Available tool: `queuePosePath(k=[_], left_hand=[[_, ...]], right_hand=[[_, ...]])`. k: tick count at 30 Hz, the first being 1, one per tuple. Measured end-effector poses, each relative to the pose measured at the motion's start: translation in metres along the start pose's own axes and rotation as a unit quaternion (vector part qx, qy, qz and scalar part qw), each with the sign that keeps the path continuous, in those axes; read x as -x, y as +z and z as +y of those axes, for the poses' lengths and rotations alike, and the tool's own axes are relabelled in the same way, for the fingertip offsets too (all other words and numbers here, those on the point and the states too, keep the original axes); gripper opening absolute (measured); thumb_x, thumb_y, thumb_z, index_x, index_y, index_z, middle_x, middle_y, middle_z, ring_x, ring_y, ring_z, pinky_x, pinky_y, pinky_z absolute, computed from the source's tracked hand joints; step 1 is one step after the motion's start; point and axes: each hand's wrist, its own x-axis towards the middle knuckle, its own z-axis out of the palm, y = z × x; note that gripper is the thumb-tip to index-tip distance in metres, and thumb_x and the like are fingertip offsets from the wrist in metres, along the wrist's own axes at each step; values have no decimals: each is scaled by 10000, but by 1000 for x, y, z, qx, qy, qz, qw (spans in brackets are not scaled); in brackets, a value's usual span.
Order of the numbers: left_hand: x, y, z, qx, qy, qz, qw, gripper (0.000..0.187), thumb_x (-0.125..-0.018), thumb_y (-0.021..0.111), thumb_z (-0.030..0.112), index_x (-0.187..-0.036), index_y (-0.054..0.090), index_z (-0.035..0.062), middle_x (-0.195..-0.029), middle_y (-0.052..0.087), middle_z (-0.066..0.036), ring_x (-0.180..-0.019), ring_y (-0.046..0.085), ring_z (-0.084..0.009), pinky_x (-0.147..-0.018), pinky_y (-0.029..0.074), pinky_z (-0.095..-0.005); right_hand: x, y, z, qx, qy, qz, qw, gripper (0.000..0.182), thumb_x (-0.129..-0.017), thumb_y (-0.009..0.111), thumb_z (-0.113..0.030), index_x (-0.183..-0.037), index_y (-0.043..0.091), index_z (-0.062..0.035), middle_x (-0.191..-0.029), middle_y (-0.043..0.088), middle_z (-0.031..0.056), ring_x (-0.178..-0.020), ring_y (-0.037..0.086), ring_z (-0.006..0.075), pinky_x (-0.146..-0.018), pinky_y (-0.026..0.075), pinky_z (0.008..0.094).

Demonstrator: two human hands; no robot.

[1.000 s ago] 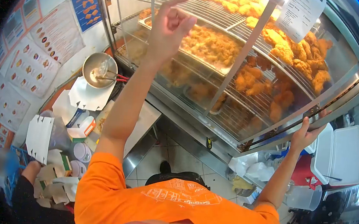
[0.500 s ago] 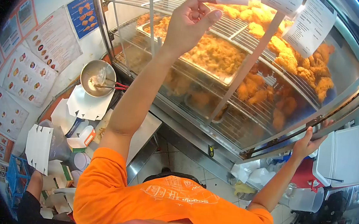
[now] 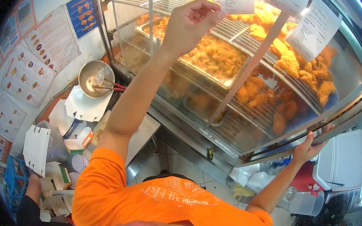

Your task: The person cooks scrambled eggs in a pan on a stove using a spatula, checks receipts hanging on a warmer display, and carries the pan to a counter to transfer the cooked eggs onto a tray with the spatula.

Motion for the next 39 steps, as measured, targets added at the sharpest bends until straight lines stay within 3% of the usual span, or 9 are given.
queuePosePath(k=[7,13,15,25,27,39], left_hand=[[6,-2,5,-33,82,20,996,193,-857,695,205,-951,671,38,-740,625,-4,-619,526,-38,-539,419,-197],[10,-8,20,-7,45,12,999,189,-860,688,209,-965,666,54,-752,648,-26,-661,597,-59,-543,445,-207],[12,-8,27,6,-11,2,1000,198,-863,684,215,-960,657,44,-764,657,-34,-646,619,-73,-529,442,-195],[13,-7,37,102,-14,-3,995,219,-868,678,187,-971,632,-1,-777,663,-48,-565,603,-73,-469,395,-182],[12,-8,42,99,-27,-12,995,226,-868,660,167,-967,623,-33,-819,678,-101,-555,603,-78,-496,480,-207],[14,-9,54,99,-45,-19,994,241,-872,657,209,-972,625,-7,-711,681,-105,-467,575,-77,-441,440,-204]], right_hand=[[0,2,-3,-10,11,-1,1000,629,-861,523,-60,-1436,279,19,-1404,398,147,-1296,382,230,-1074,308,346],[1,2,-2,-2,4,-3,1000,631,-863,527,-69,-1437,280,16,-1397,403,154,-1291,383,231,-1072,309,348],[1,2,-4,5,3,-2,1000,631,-863,529,-71,-1437,281,16,-1394,406,156,-1289,386,232,-1071,308,349],[1,3,-7,1,15,-1,1000,634,-851,522,-66,-1433,285,17,-1378,418,163,-1275,398,236,-1057,319,344],[2,4,-10,0,20,-2,1000,634,-850,519,-66,-1433,284,18,-1378,418,162,-1274,398,236,-1056,319,343],[3,3,-7,-12,36,10,999,649,-852,538,-94,-1436,278,19,-1392,403,146,-1272,399,220,-1047,327,332]])
